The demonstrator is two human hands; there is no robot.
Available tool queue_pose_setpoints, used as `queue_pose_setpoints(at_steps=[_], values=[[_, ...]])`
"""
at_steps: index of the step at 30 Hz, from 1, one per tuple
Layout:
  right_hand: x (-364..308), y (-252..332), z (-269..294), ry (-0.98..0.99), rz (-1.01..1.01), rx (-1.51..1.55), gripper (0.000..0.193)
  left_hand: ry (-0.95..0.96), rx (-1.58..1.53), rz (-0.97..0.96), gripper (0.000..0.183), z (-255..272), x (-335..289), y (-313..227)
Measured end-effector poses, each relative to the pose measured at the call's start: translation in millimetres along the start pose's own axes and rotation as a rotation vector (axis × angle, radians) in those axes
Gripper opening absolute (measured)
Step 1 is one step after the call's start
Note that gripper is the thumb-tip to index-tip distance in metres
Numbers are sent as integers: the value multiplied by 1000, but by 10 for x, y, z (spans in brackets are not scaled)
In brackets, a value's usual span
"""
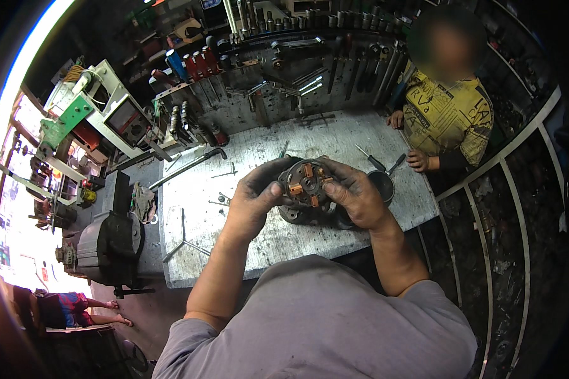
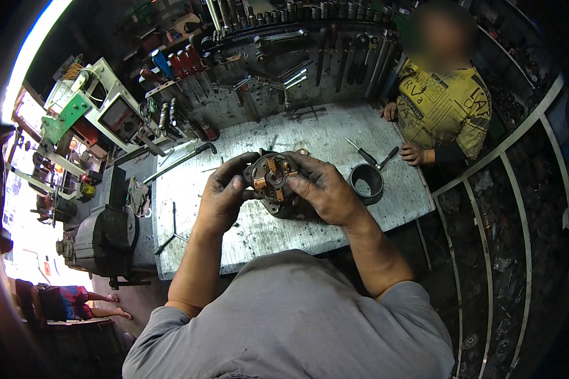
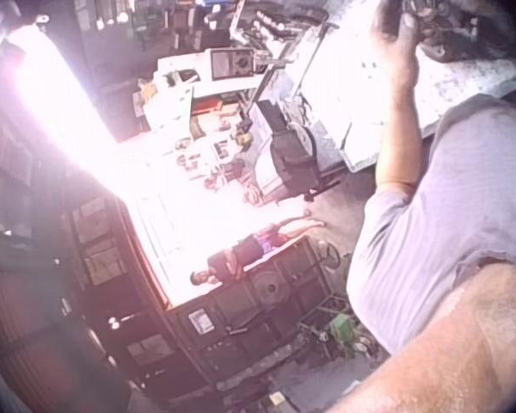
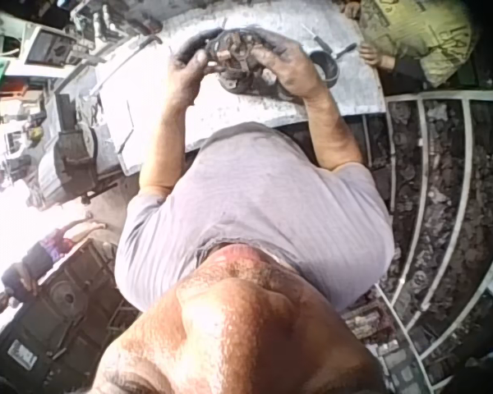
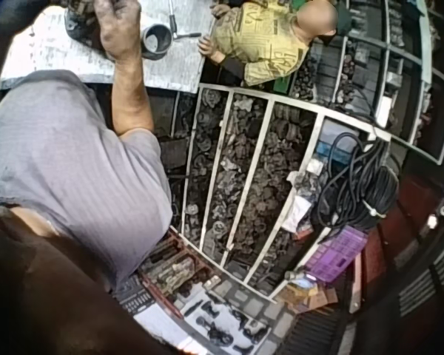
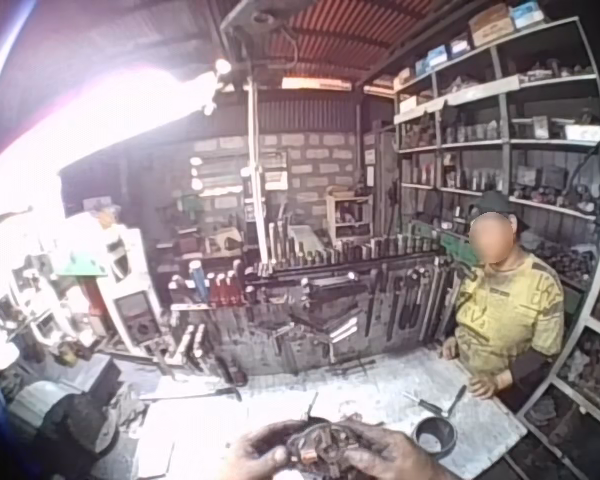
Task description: The person assembles a small cylindrical electrical component on a cluttered workbench. They repeatedly insert and remove a circular rotor-like part, apply lubricant from a small container, and reattach the housing. The person handles the component with both hands, occasionally rotating it to access different sides.
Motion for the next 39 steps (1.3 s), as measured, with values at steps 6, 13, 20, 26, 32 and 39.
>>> queue_pose_setpoints(at_steps=[6,13,20,26,32,39], values=[[-60,64,-218,-43,310,-527,48,172,-470,196,98,-342,-311,12],[-26,157,-518,-26,257,-281,67,-139,-318,-22,110,-149,-554,-75],[-217,84,-634,149,273,-523,82,-151,-100,14,120,126,-803,26],[-283,36,-694,120,388,-511,69,-204,-183,78,115,240,-845,180],[-331,192,-790,-58,563,-564,66,-282,-212,-7,117,283,-810,146],[-309,218,-779,204,499,-702,67,-368,-52,-31,127,348,-827,168]])
Point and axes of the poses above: each hand's wrist, its own x-axis towards the middle knuckle, its own z-axis out of the back of the hand, y = z × x, the point moved 5 cm from there along x, towards the middle knuckle, and after that the axes turned 12 degrees about -y, right-handed, at the moved point
